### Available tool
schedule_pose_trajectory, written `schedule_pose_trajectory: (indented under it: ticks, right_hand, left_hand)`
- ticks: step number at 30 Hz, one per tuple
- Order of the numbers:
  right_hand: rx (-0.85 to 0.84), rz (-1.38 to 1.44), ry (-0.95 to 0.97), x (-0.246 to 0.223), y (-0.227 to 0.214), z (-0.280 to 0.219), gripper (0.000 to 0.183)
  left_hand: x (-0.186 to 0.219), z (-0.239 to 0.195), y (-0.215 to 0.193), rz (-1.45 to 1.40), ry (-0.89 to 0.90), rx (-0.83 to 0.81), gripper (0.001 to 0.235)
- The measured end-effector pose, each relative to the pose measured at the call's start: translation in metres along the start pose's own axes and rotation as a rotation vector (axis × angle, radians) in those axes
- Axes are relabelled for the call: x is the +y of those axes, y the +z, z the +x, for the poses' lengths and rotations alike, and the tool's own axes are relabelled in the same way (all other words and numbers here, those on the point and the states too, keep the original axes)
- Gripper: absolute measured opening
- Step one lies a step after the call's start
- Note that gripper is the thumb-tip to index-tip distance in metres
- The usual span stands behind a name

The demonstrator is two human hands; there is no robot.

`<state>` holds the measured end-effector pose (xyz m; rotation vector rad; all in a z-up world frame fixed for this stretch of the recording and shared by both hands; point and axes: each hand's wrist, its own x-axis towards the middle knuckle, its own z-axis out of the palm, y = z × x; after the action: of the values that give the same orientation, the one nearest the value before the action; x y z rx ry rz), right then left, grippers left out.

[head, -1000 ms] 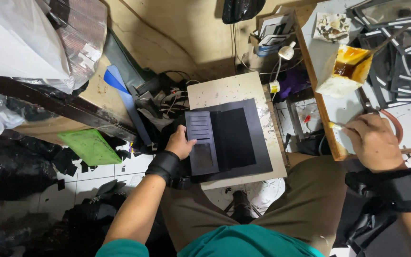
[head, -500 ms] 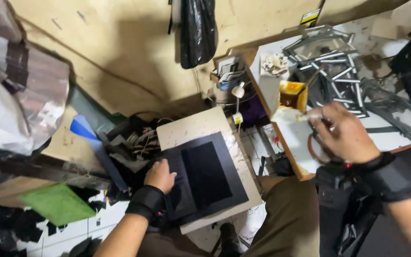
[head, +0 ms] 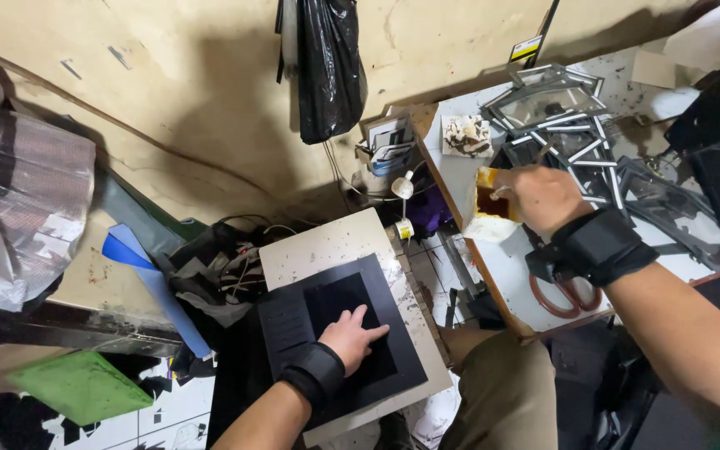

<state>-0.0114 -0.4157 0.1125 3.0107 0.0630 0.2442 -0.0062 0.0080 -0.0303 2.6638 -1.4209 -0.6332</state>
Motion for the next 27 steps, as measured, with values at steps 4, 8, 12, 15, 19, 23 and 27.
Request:
schedule_pose_trajectory:
  ticks: [4, 8, 12, 15, 19, 23, 27]
  right_hand:
    - [-0.027, -0.009, -0.003, -0.015, -0.005, 0.01, 0.027]
    - [-0.089, 0.038, 0.028, -0.017, -0.009, 0.015, 0.036]
    - [-0.231, 0.163, 0.171, -0.029, -0.053, 0.011, 0.022]
    - [-0.138, 0.346, 0.126, -0.01, -0.051, 0.009, 0.02]
    - [-0.034, 0.502, 0.03, 0.008, -0.047, -0.005, 0.017]
    - [-0.196, 0.617, 0.093, -0.021, -0.084, -0.019, 0.02]
    - [-0.299, 0.91, 0.152, -0.076, -0.102, -0.044, 0.029]
  left_hand:
    - [0.0, 0.0, 0.007, 0.014, 0.025, 0.018, 0.058]
    - [-0.003, 0.001, 0.012, 0.013, 0.045, 0.039, 0.052]
    - [-0.003, -0.002, 0.009, -0.068, 0.036, 0.079, 0.05]
    - [-0.002, -0.002, 0.012, -0.048, 0.046, 0.146, 0.039]
    - [-0.002, 0.008, 0.019, 0.041, 0.057, 0.221, 0.04]
    - [0.001, 0.004, 0.009, 0.056, 0.052, 0.224, 0.035]
    - [-0.007, 0.003, 0.018, 0.009, 0.086, 0.312, 0.023]
